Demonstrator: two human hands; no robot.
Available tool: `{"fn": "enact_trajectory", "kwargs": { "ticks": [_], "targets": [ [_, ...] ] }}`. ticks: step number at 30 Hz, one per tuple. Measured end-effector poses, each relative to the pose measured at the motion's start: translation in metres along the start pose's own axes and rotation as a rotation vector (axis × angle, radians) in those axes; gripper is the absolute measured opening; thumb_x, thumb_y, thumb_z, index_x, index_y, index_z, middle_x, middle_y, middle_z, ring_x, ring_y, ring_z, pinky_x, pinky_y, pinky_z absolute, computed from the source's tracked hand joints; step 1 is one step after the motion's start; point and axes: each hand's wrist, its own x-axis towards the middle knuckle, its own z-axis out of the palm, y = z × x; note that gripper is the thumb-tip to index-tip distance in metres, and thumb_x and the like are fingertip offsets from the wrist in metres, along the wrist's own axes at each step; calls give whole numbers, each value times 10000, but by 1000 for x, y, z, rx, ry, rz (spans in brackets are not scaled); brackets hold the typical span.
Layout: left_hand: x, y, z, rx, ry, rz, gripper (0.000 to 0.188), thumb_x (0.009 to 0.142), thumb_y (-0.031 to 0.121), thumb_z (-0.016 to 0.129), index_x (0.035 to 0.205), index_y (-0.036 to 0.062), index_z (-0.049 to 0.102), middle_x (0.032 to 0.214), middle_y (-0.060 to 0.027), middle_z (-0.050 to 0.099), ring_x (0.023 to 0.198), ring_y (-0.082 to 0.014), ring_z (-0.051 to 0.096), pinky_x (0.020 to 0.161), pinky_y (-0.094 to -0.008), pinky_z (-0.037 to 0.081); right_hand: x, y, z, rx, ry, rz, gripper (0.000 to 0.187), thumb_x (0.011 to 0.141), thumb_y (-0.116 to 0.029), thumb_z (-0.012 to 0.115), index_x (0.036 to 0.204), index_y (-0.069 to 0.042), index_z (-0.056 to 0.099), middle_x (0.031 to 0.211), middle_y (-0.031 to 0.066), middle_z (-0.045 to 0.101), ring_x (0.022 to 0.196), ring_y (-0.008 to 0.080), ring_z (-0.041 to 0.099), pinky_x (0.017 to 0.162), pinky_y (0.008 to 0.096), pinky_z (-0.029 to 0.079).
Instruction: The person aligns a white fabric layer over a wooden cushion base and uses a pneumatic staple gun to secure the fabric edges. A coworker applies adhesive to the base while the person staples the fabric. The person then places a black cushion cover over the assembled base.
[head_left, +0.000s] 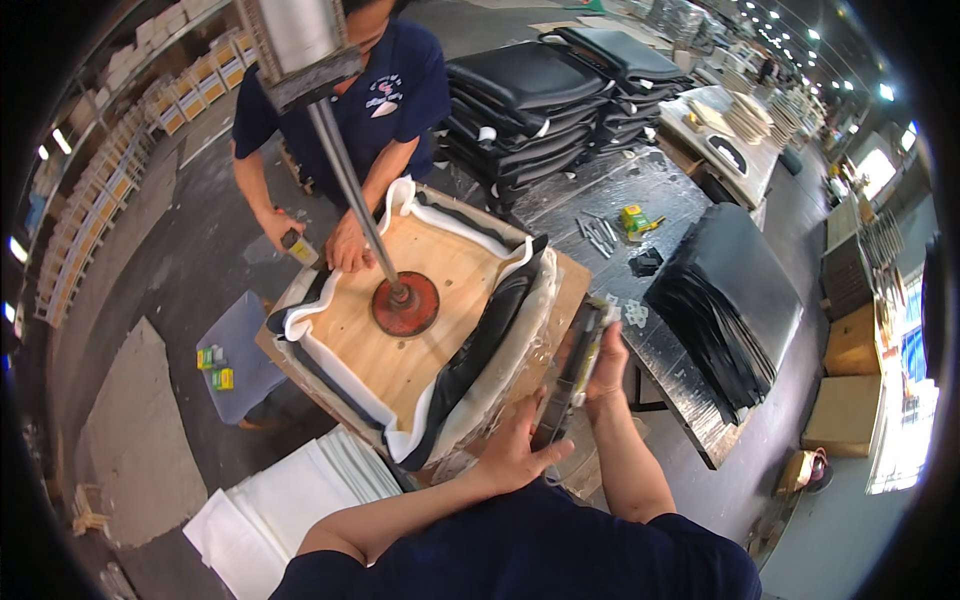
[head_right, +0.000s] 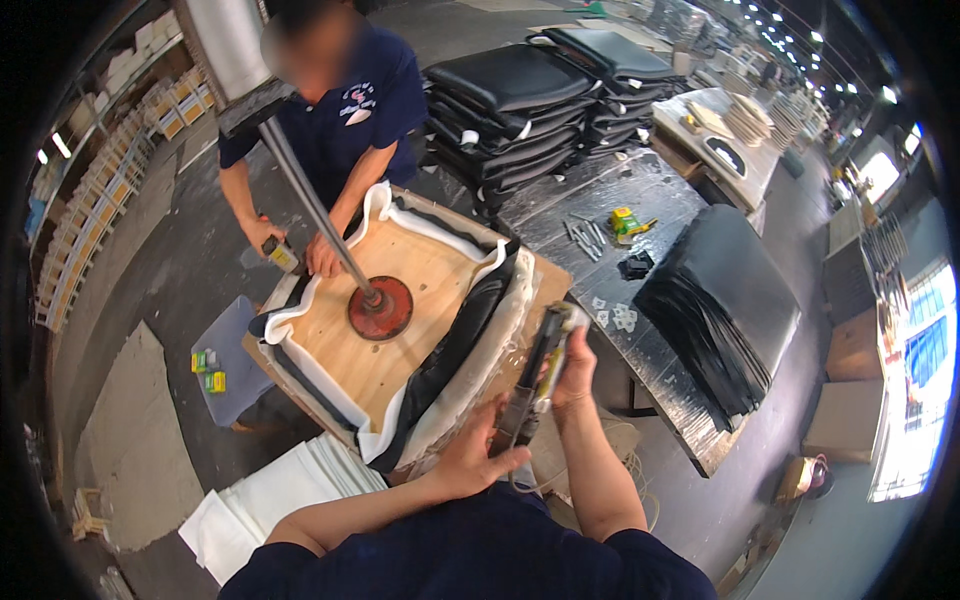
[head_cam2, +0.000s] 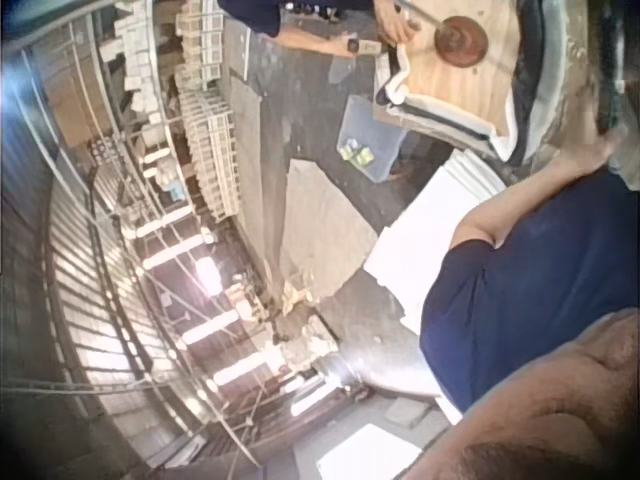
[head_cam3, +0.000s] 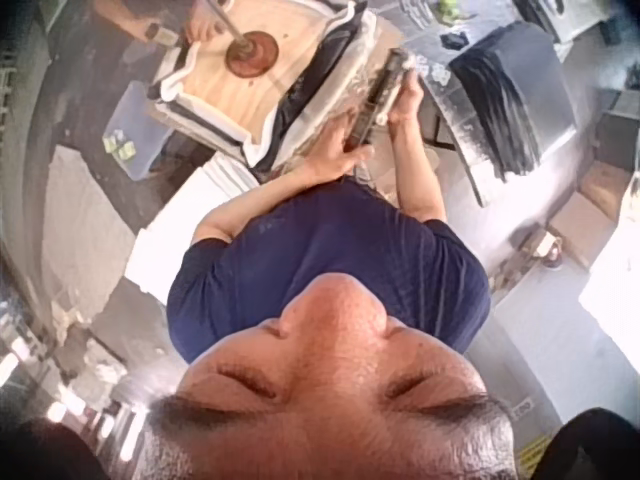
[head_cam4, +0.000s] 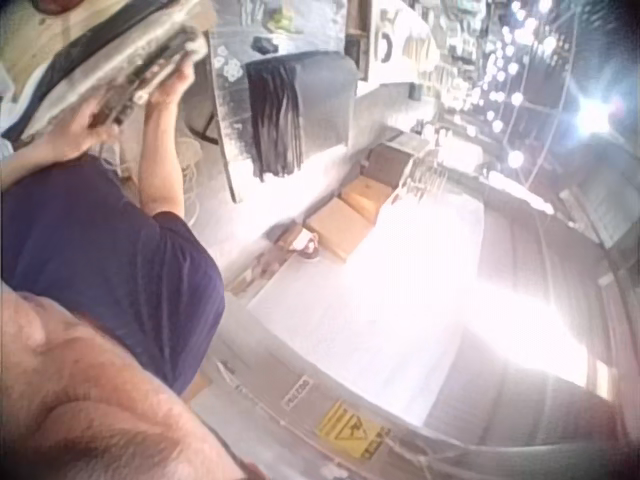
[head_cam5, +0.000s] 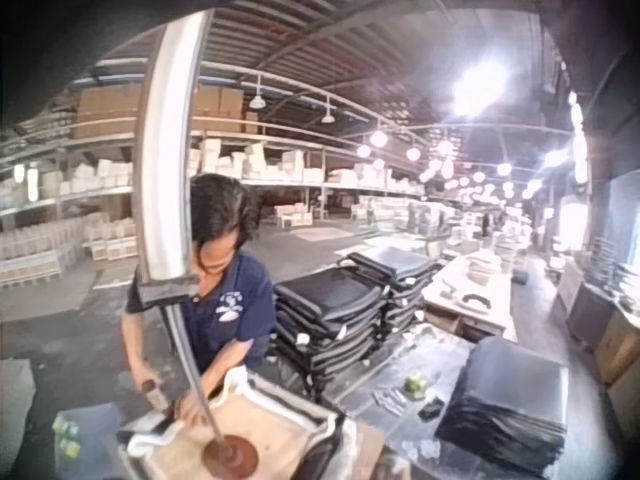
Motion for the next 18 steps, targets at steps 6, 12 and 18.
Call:
{"fn": "enact_trajectory", "kwargs": {
  "ticks": [6, 12, 18],
  "targets": [
    [8, -7, 18, 160, 76, 190, 887, 1023, 412, 758, 1666, -39, 347, 1570, -328, 485, 1471, -501, 487, 1247, -523, 383, -22, -25, 18, -96, -116, -112, 729, 995, -796, 598, 1114, -87, 717, 957, 77, 696, 780, 224, 633, 640, 375, 527],
    [20, 8, 26, 53, 295, 218, 419, 1052, 349, 738, 1290, 12, 663, 1254, -211, 655, 1126, -391, 599, 1030, -499, 463, -66, 1, 43, -285, 57, -81, 760, 972, -744, 684, 1268, -44, 710, 885, 96, 776, 634, 197, 714, 571, 339, 595],
    [21, 22, 22, -160, 240, 154, 452, 1069, 373, 720, 1291, -12, 640, 1058, -204, 730, 985, -352, 711, 897, -459, 543, -80, -2, 44, -349, 53, -98, 754, 966, -704, 744, 1359, -68, 646, 979, 52, 758, 724, 159, 715, 626, 302, 594]
  ]
}}
